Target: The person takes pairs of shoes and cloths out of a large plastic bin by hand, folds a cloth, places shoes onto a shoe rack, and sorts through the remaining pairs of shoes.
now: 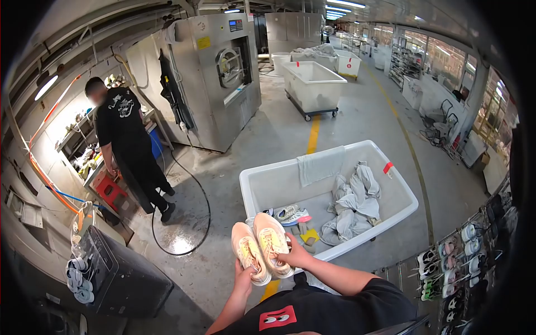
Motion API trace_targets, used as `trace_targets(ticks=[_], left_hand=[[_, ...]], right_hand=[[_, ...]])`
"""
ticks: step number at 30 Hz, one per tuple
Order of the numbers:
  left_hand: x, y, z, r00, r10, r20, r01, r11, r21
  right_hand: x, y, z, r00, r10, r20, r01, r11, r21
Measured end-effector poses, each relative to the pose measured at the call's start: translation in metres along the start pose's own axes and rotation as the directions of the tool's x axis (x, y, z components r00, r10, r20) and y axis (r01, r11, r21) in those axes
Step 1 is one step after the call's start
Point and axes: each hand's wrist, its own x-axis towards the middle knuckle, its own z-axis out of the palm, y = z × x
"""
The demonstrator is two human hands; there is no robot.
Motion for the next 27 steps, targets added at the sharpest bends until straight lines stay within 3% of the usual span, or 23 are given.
trace_targets(ticks=[3,8,14,20,27], left_hand=[[0.0,0.001,-0.001,1.0,0.004,-0.007,-0.004,1.0,-0.007],[0.002,0.006,-0.002,0.999,0.028,0.036,-0.027,0.999,-0.029],[0.003,0.002,-0.011,0.998,0.032,0.061,-0.032,1.0,0.0],[-0.001,0.005,-0.006,0.999,0.033,0.04,-0.033,0.999,-0.007],[-0.006,0.003,-0.006,0.999,0.039,0.024,-0.039,0.999,-0.023]], right_hand=[[-0.013,-0.039,-0.007,0.996,-0.019,-0.091,0.015,0.999,-0.047],[-0.002,-0.048,-0.02,0.969,-0.181,-0.168,0.194,0.979,0.061],[0.0,-0.059,-0.032,0.912,-0.292,-0.288,0.309,0.951,0.018],[-0.012,-0.074,-0.036,0.971,-0.098,-0.217,0.113,0.992,0.06],[-0.011,-0.065,-0.039,0.962,-0.158,-0.221,0.167,0.986,0.021]])
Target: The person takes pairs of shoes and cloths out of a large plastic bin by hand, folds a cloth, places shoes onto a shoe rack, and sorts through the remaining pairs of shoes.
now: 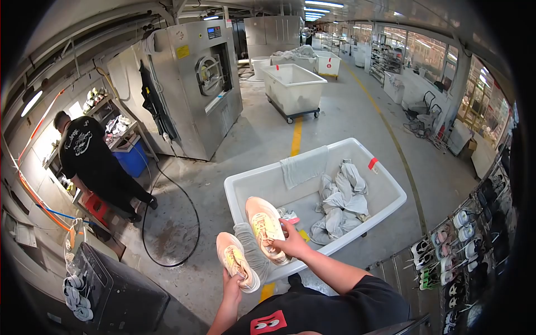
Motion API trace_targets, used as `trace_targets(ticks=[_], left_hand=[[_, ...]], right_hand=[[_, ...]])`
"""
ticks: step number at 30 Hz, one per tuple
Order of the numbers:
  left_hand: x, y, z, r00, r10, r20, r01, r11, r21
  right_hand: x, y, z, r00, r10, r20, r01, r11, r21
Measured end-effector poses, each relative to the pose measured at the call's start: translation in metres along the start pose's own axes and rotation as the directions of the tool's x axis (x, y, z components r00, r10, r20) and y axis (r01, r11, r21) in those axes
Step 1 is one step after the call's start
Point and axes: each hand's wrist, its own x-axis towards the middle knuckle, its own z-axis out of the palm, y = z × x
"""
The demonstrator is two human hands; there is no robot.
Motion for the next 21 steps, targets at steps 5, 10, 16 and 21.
trace_targets(ticks=[5,10,16,21], left_hand=[[-0.005,0.0,0.003,1.0,-0.009,-0.018,0.01,1.0,0.014],[-0.012,0.004,0.01,0.999,-0.001,-0.037,0.002,1.0,0.024],[-0.011,-0.006,0.002,0.999,0.005,-0.043,-0.005,1.0,0.009],[-0.013,-0.009,0.002,0.998,0.014,-0.054,-0.014,1.0,-0.004]], right_hand=[[0.007,0.001,-0.012,0.99,-0.098,-0.101,0.1,0.995,0.016],[0.005,-0.018,-0.025,0.971,-0.165,-0.172,0.188,0.974,0.129],[0.014,0.005,-0.031,0.979,-0.054,-0.195,0.086,0.983,0.161],[0.009,0.019,-0.027,0.986,0.006,-0.164,0.007,0.997,0.079]])
